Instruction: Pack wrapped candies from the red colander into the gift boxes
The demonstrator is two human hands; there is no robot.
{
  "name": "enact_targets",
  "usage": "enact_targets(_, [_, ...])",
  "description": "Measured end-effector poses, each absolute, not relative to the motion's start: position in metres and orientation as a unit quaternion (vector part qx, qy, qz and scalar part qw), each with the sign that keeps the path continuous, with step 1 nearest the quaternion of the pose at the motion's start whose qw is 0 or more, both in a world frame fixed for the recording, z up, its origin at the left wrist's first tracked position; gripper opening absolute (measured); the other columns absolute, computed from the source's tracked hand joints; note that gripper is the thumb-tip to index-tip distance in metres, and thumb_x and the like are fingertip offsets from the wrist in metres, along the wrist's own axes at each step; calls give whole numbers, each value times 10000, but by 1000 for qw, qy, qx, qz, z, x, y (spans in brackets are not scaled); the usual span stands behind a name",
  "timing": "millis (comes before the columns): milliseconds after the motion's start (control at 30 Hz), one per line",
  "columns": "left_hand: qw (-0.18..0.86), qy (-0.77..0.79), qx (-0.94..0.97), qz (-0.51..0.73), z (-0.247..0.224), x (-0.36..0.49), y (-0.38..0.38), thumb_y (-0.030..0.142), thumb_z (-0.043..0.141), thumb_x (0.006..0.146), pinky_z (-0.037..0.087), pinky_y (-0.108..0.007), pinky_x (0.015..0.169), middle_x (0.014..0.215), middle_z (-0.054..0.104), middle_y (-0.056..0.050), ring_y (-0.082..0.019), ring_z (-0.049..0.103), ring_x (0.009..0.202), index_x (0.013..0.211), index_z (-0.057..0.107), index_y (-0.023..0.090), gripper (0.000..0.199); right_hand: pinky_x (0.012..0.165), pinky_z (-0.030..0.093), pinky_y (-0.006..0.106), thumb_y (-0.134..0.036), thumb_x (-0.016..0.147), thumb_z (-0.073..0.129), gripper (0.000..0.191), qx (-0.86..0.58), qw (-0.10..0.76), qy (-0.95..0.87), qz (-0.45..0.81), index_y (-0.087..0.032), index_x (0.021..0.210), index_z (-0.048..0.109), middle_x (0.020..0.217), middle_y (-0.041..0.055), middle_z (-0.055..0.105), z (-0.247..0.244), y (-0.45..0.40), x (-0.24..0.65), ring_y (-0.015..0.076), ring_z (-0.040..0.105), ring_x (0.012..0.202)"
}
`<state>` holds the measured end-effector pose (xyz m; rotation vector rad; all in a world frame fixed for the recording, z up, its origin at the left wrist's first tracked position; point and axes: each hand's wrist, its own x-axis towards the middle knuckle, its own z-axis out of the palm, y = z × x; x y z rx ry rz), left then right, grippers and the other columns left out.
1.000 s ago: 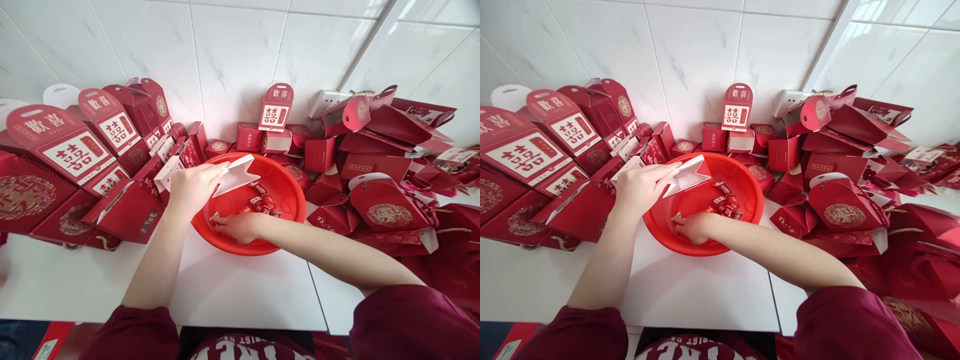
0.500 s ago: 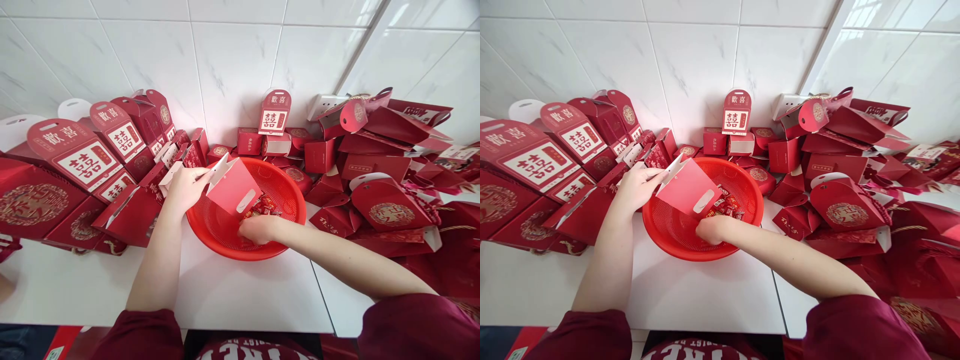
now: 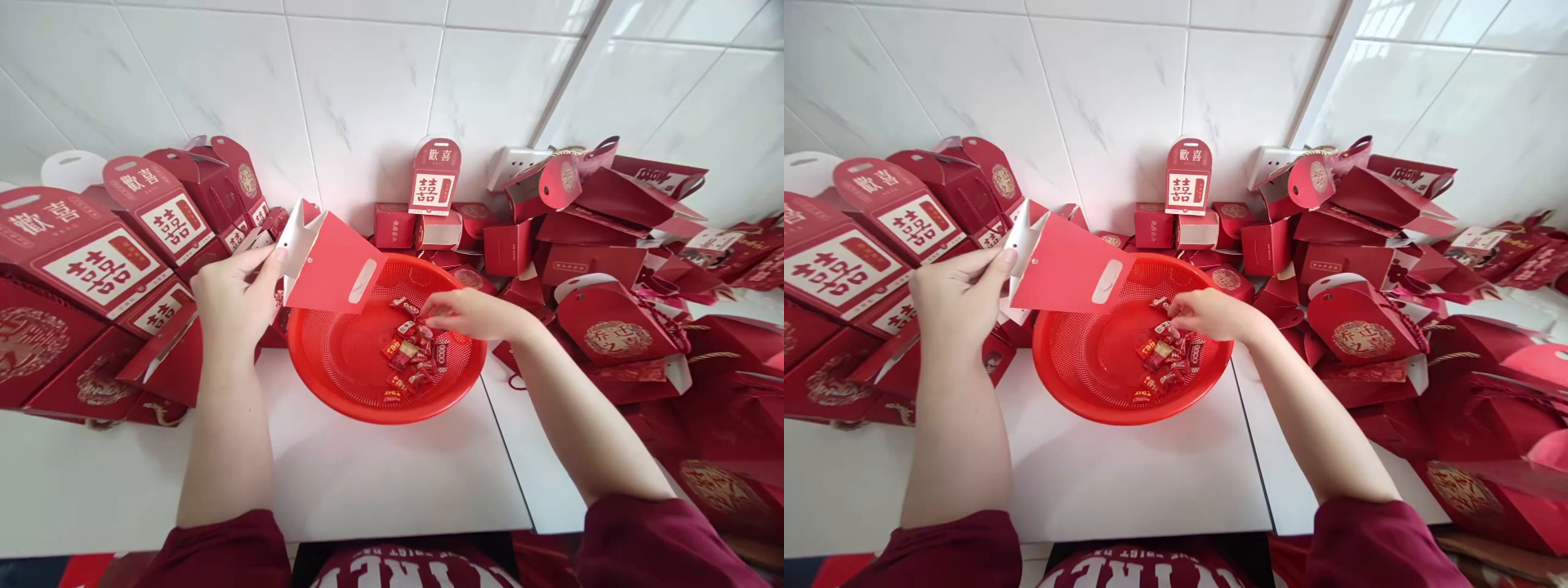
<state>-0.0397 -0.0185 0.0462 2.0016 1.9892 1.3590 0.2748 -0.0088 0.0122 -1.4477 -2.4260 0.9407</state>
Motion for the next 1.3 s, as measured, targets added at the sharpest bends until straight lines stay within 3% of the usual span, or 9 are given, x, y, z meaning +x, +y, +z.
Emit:
enact_targets(133, [-14, 640, 622, 450, 45, -41, -17, 357, 620, 877, 498, -336, 793, 738, 700, 1, -172, 606, 675, 986, 798, 240, 239, 872, 517, 319, -419, 1000, 437, 328, -476, 125, -805, 330, -211, 1052, 684, 1073, 57, 742, 21, 15, 271, 194, 685, 972])
enact_targets(233, [-12, 648, 640, 413, 41, -41, -14, 405, 601, 891, 494, -329, 824, 640, 670, 13, -165, 610, 651, 1001, 798, 251, 273, 949, 487, 363, -336, 1014, 433, 305, -548, 35, -812, 198, -178, 1094, 681, 1180, 106, 708, 13, 49, 252, 243, 655, 1082])
enact_targets(333, [-6, 635, 668, 389, 36, -39, -14, 438, 593, 895, 493, -314, 832, 701, 721, 8, -177, 662, 701, 1050, 792, 274, 301, 1001, 466, 398, -244, 985, 521, 226, -556, -44, -809, 185, -144, 1097, 690, 1227, 163, 673, -10, 78, 232, 276, 627, 1146])
enact_targets(500, [4, 621, 717, 316, 33, -37, -18, 476, 603, 888, 500, -343, 823, 883, 778, -5, -227, 709, 797, 1091, 778, 352, 295, 919, 543, 450, -348, 967, 609, 347, -521, -144, -818, 198, -184, 1272, 590, 1268, 98, 621, -54, 82, 215, 224, 639, 1068])
enact_targets(700, [37, 497, 845, 193, 33, -30, -21, 417, 574, 921, 480, -329, 812, 1026, 776, 50, -228, 709, 921, 1083, 768, 401, 253, 867, 515, 327, -90, 690, 802, 601, -511, -144, -828, 182, -131, 1254, 596, 1216, 174, 673, -57, 73, 217, 316, 658, 1092])
enact_targets(833, [93, 451, 874, 157, 33, -25, -25, 416, 521, 952, 477, -299, 773, 1028, 775, 65, -202, 716, 899, 1066, 773, 397, 277, 842, 512, 320, -96, 739, 733, 533, -504, -75, -839, 190, -144, 1252, 597, 1218, 168, 677, -34, 67, 229, 305, 663, 1078])
enact_targets(933, [134, 446, 871, 153, 34, -20, -29, 457, 527, 943, 484, -294, 741, 983, 783, 42, -198, 715, 830, 1056, 781, 377, 290, 900, 500, 299, -136, 831, 648, 459, -483, 17, -850, 210, -192, 1280, 566, 1237, 101, 679, -11, 50, 241, 222, 656, 1089])
enact_targets(1100, [192, 434, 869, 141, 34, -10, -32, 434, 565, 922, 486, -283, 708, 931, 785, 34, -182, 699, 751, 1072, 779, 370, 270, 827, 552, 324, -215, 887, 617, 180, -358, 274, -794, 408, -176, 1055, 668, 987, 44, 742, 22, 8, 258, 178, 700, 899])
enact_targets(1300, [224, 414, 876, 108, 33, -7, -32, 449, 566, 910, 447, -277, 620, 802, 774, 9, -164, 642, 607, 1061, 789, 336, 291, 814, 569, 348, -219, 892, 690, 51, -280, 412, -763, 411, -204, 930, 721, 936, 39, 725, 56, -42, 251, 177, 689, 867])
